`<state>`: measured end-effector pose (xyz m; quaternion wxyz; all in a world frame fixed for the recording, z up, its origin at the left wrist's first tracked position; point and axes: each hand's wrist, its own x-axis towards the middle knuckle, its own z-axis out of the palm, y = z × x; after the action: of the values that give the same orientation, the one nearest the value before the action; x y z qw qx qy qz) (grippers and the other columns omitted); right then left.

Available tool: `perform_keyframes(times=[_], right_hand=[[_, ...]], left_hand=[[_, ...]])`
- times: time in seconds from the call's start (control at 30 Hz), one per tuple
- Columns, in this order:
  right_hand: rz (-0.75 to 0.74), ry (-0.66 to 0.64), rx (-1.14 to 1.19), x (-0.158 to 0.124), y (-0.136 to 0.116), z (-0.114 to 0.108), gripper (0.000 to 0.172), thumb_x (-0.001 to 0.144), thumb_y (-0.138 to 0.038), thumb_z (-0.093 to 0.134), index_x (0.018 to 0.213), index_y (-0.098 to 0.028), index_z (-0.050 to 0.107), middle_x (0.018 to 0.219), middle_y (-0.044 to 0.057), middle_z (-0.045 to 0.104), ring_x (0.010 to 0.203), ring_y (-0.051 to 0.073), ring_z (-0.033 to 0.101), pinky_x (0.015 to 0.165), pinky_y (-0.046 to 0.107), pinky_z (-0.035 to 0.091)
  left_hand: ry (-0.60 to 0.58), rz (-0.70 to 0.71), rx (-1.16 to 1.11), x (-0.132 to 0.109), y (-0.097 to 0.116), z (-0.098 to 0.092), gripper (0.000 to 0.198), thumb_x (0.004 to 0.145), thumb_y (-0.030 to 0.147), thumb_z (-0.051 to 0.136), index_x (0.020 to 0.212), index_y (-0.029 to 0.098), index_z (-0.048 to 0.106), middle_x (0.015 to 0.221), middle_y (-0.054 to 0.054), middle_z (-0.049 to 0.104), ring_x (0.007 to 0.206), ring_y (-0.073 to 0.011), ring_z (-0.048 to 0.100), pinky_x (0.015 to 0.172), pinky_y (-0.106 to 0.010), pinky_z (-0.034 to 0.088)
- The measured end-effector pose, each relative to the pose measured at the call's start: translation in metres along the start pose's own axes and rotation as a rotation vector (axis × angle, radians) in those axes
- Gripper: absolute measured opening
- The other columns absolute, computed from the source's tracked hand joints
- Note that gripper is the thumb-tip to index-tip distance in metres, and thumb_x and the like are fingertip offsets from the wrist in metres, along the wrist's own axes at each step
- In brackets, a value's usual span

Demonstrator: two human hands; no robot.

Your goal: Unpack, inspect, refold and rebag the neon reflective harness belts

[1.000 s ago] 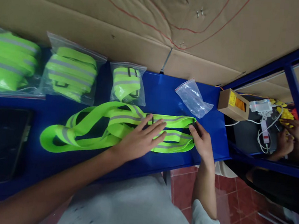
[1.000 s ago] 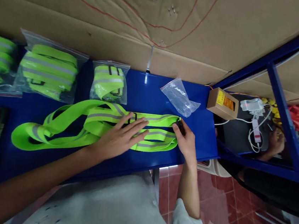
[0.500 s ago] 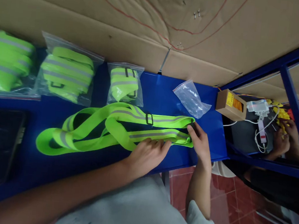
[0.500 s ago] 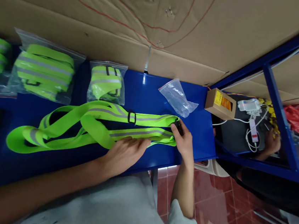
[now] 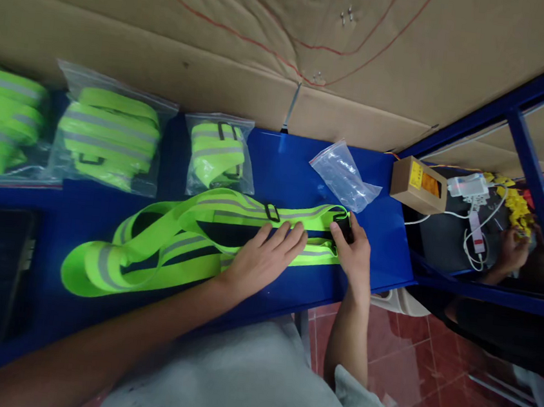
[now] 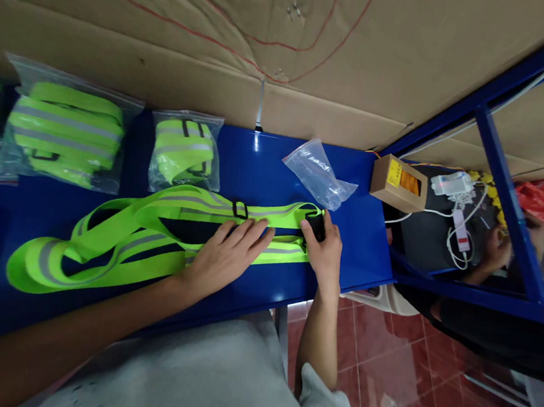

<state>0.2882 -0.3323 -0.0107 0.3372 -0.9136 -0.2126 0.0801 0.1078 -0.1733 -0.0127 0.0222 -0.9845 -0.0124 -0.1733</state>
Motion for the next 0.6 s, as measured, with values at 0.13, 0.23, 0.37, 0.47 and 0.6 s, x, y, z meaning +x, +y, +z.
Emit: perform_keyframes(times=[0.13,0.23,0.37,0.47,0.6], right_hand=[[0.011,0.009,-0.015,-0.001,0.003,0.000,0.084,0.086,-0.074,0.064,0.147,-0.016,0.061,0.123,0.018,0.069,0.110,0.030,0.066,0.100,0.046,0.050],[0.022,0.026,-0.026,-0.001,0.006,0.000,0.086,0.084,-0.075,0.066,0.147,-0.017,0.062,0.117,0.016,0.068,0.103,0.029,0.066,0.097,0.045,0.051],[0.000,0.038,-0.059,0.000,0.007,0.001,0.087,0.081,-0.074,0.070,0.146,-0.016,0.062,0.109,0.013,0.067,0.093,0.026,0.065,0.091,0.042,0.052],[-0.006,-0.007,-0.051,0.000,0.007,-0.003,0.086,0.082,-0.073,0.069,0.146,-0.016,0.062,0.111,0.014,0.068,0.093,0.025,0.064,0.089,0.041,0.052],[-0.012,-0.061,-0.068,-0.001,0.003,-0.004,0.084,0.082,-0.072,0.071,0.144,-0.016,0.064,0.112,0.014,0.069,0.090,0.025,0.065,0.088,0.041,0.053]], left_hand=[[-0.104,-0.058,-0.094,0.001,-0.005,0.007,0.053,0.107,0.021,0.040,0.157,0.002,0.043,0.165,-0.021,0.041,0.152,-0.0343,0.044,0.126,-0.057,0.033],[-0.126,-0.100,-0.183,-0.007,-0.012,0.009,0.062,0.109,0.044,0.041,0.155,0.001,0.046,0.162,-0.021,0.044,0.151,-0.0334,0.046,0.128,-0.057,0.031],[-0.113,-0.152,-0.221,-0.022,-0.016,0.006,0.063,0.108,0.048,0.042,0.156,0.007,0.047,0.164,-0.017,0.041,0.153,-0.0315,0.043,0.129,-0.058,0.030],[-0.122,-0.184,-0.221,-0.024,-0.016,0.003,0.056,0.109,0.040,0.041,0.155,0.008,0.050,0.164,-0.016,0.043,0.152,-0.0322,0.045,0.128,-0.059,0.030],[-0.125,-0.255,-0.261,-0.021,-0.015,0.001,0.059,0.107,0.042,0.043,0.153,0.007,0.052,0.162,-0.018,0.045,0.152,-0.0341,0.044,0.129,-0.062,0.026]])
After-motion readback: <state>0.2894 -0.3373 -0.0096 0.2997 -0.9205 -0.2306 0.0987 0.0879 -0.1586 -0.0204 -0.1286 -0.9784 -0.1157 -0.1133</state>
